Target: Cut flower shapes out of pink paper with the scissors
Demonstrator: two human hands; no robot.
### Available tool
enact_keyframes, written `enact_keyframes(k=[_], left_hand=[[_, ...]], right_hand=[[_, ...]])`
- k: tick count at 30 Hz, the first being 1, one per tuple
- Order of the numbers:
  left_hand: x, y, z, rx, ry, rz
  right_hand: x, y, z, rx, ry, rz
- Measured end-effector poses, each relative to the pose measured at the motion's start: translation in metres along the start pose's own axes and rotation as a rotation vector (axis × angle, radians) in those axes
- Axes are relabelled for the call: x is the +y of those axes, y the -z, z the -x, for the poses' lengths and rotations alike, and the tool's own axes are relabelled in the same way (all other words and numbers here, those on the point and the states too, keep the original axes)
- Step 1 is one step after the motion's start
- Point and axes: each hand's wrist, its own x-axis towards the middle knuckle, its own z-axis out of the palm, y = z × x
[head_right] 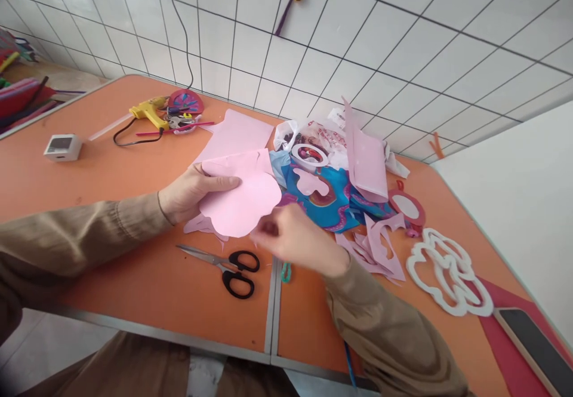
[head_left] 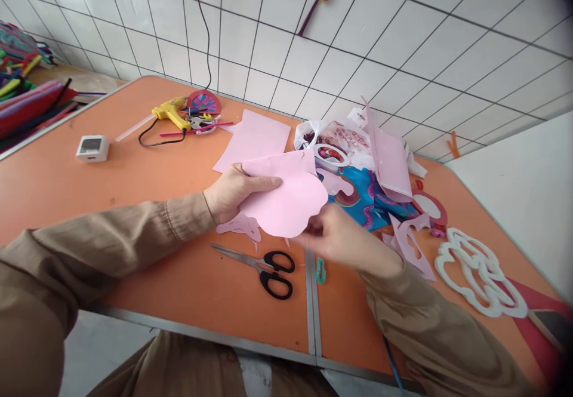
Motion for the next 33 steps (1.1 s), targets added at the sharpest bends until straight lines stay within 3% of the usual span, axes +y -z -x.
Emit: enact_keyframes(k=[4, 7, 14, 20, 26, 30, 32, 33], left_hand=[[0.002, 0.001, 0.0, 0.029, 0.016, -0.009], [0.001, 0.0, 0.001, 0.053, 0.035, -0.004], [0.005, -0.002, 0.0, 0.03, 0.056, 0.016], [0.013, 0.0, -0.002, -0.022, 0.016, 0.034], [0.014, 0.001, -0.003, -0.077, 0.034, 0.043], [0.014, 0.003, -0.003, -0.062, 0.042, 0.055], [0.015, 0.003, -0.004, -0.046, 0.038, 0.057], [0.015, 0.003, -0.004, -0.039, 0.038, 0.054]], right_hand=[[-0.025, -0.026, 0.012, -0.285, 0.184, 0.473], [-0.032, -0.043, 0.02, -0.254, 0.255, 0.723], [-0.034, -0.042, 0.028, -0.269, 0.314, 0.805], [-0.037, -0.029, 0.024, -0.416, 0.244, 0.516], [-0.037, -0.012, 0.018, -0.531, 0.342, 0.166], [-0.03, 0.007, 0.02, -0.403, 0.334, -0.256], [-0.025, 0.016, 0.026, -0.275, 0.356, -0.476], [-0.023, 0.02, 0.029, -0.15, 0.418, -0.59]])
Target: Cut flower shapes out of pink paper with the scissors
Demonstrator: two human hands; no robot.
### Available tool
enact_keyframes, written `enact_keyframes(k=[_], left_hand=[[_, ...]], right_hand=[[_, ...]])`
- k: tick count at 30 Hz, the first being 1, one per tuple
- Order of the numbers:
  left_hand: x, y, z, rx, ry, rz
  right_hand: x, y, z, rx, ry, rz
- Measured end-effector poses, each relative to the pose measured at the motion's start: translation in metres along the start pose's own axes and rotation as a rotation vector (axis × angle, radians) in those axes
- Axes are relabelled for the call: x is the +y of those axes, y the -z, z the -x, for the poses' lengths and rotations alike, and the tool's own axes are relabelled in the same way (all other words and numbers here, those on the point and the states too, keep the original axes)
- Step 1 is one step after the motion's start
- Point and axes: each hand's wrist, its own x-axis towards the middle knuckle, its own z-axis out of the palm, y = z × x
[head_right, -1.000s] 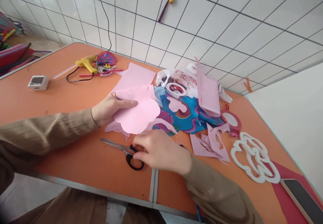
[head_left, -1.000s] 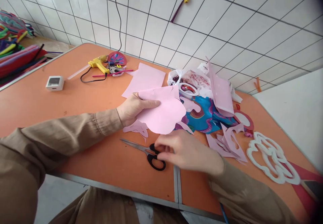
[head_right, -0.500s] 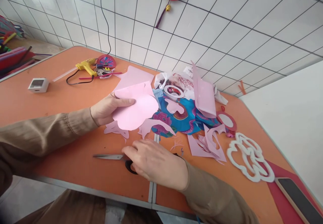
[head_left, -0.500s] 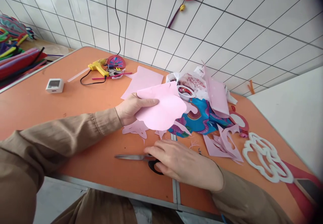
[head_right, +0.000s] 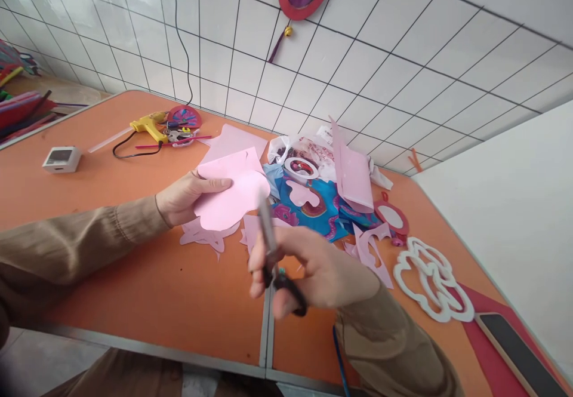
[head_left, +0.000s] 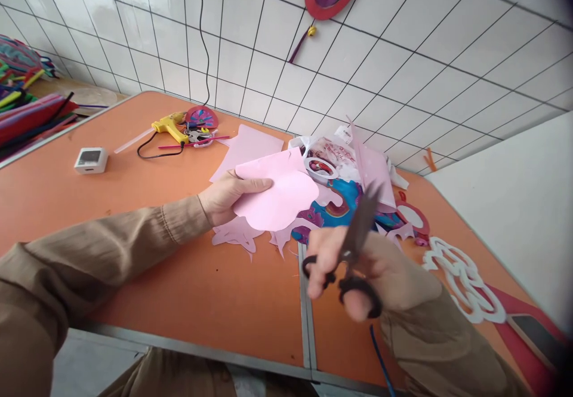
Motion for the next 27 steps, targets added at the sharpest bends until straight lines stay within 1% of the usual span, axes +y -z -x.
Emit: enact_keyframes(k=[1, 3, 5, 6, 7, 8, 9, 10, 11, 12, 15, 16, 18, 21, 24, 27], left_hand=[[0.001, 0.0, 0.0, 0.007, 0.001, -0.006], [0.001, 0.0, 0.001, 0.014, 0.004, -0.022], [0.002, 0.0, 0.001, 0.006, -0.002, -0.03], [0.002, -0.001, 0.002, -0.003, -0.01, -0.029], [0.002, -0.001, 0.002, -0.015, -0.019, -0.026], [0.003, -0.001, 0.002, -0.027, -0.028, -0.023], [0.003, -0.001, 0.002, -0.035, -0.037, -0.021], [0.003, -0.001, 0.002, -0.037, -0.043, -0.021], [0.004, -0.001, 0.002, -0.034, -0.048, -0.023], [0.004, 0.0, 0.002, -0.028, -0.055, -0.024], [0.006, 0.0, 0.001, -0.026, -0.086, -0.029], [0.007, 0.0, 0.001, -0.033, -0.099, -0.035], [0.008, 0.0, 0.001, -0.042, -0.115, -0.053], [0.007, -0.001, 0.002, -0.023, -0.109, -0.076], [0.005, -0.003, 0.004, 0.006, -0.064, -0.098], [0.005, -0.004, 0.006, -0.011, -0.025, -0.143]], right_hand=[[-0.002, 0.004, 0.004, 0.082, 0.016, -0.036], [-0.006, 0.012, 0.011, 0.289, 0.053, -0.039], [-0.009, 0.023, 0.016, 0.471, -0.019, 0.027], [-0.008, 0.029, 0.018, 0.513, -0.053, 0.055], [-0.007, 0.036, 0.018, 0.504, -0.07, 0.067], [-0.005, 0.043, 0.019, 0.458, -0.073, 0.077], [-0.003, 0.048, 0.018, 0.377, -0.076, 0.084], [0.0, 0.053, 0.017, 0.288, -0.122, 0.095], [0.003, 0.055, 0.016, 0.225, -0.143, 0.104], [0.005, 0.056, 0.014, 0.197, -0.128, 0.111], [0.006, 0.049, 0.01, 0.293, -0.112, 0.174], [0.005, 0.046, 0.009, 0.323, -0.137, 0.191], [0.003, 0.045, 0.009, 0.327, -0.212, 0.196], [0.001, 0.051, 0.007, 0.219, -0.305, 0.165], [0.004, 0.059, 0.004, 0.104, -0.276, 0.158], [0.008, 0.061, 0.001, 0.047, -0.249, 0.167]])
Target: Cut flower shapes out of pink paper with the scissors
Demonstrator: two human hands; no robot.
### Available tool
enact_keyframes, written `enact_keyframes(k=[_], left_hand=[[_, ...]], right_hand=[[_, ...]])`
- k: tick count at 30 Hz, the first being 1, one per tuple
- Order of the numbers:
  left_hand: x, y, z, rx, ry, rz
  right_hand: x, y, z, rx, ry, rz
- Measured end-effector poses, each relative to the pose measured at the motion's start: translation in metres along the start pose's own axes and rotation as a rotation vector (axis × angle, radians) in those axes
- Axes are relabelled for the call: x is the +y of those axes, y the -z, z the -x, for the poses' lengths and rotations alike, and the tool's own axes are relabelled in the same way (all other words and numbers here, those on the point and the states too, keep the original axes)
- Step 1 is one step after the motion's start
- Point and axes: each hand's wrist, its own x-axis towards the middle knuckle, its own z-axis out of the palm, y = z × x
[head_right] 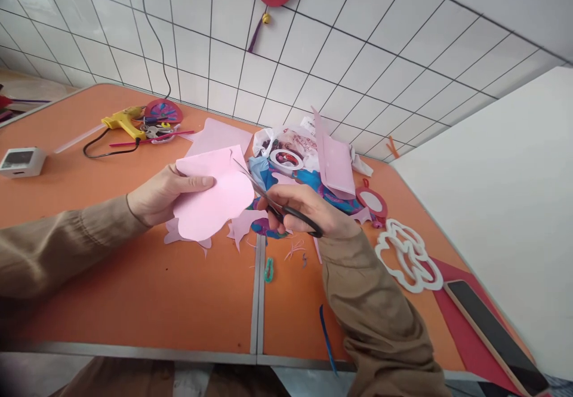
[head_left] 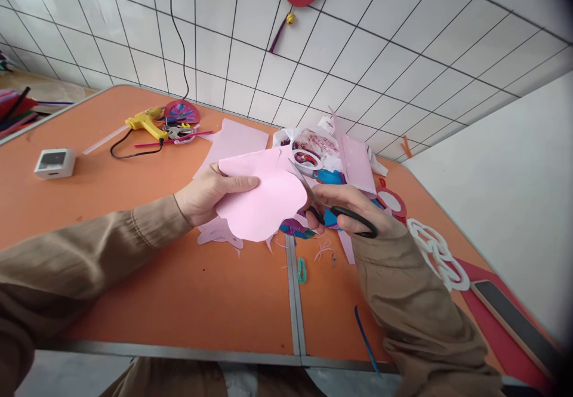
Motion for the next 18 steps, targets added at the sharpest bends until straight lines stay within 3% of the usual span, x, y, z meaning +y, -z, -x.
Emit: enact_keyframes(k=[13, 18], left_hand=[[0.0041, -0.0027, 0.0014, -0.011, -0.033, -0.199], [0.0038, -0.0032, 0.0019, -0.007, -0.003, -0.218]], right_hand=[[0.0009, -0.0005, -0.0023, -0.032, 0.025, 0.002], [-0.0011, -0.0026, -0.0035, -0.013, -0.054, 0.024]])
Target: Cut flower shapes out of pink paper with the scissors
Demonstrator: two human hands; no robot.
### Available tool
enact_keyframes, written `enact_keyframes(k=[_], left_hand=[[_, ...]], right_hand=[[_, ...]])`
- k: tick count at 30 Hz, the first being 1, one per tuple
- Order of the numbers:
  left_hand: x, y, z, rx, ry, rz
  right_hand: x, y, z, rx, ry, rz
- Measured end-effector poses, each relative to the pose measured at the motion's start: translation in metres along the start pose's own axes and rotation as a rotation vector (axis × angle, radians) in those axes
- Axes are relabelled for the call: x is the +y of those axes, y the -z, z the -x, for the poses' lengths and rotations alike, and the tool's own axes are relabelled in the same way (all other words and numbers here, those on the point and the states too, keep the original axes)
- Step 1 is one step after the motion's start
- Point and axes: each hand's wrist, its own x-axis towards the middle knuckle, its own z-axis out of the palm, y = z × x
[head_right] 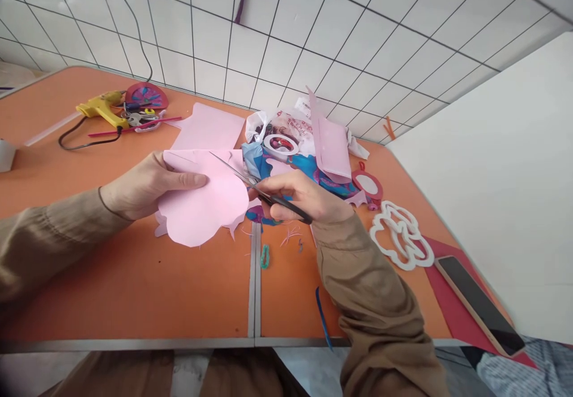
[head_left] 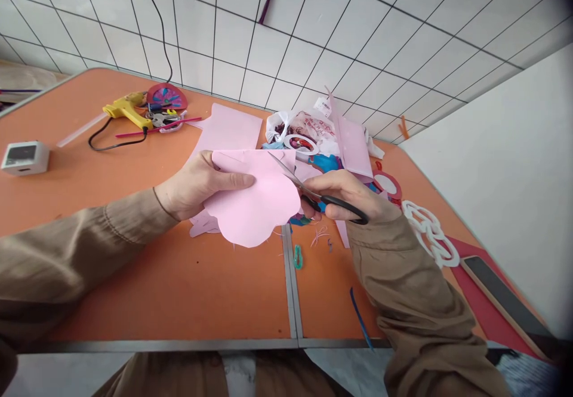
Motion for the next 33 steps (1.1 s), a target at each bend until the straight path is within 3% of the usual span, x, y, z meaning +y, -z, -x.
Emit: enact_keyframes(k=[12, 19, 33], left_hand=[[0.004, -0.004, 0.005, -0.081, 0.086, 0.026], [0.009, -0.006, 0.007, -0.059, 0.159, -0.004], [0.009, -0.002, 0.006, -0.078, 0.135, -0.146]], right_hand=[[-0.004, -0.002, -0.005, -0.024, -0.009, 0.039], [-0.001, -0.002, -0.005, -0.074, 0.114, 0.063], [0.004, 0.001, -0.003, -0.043, 0.133, 0.197]])
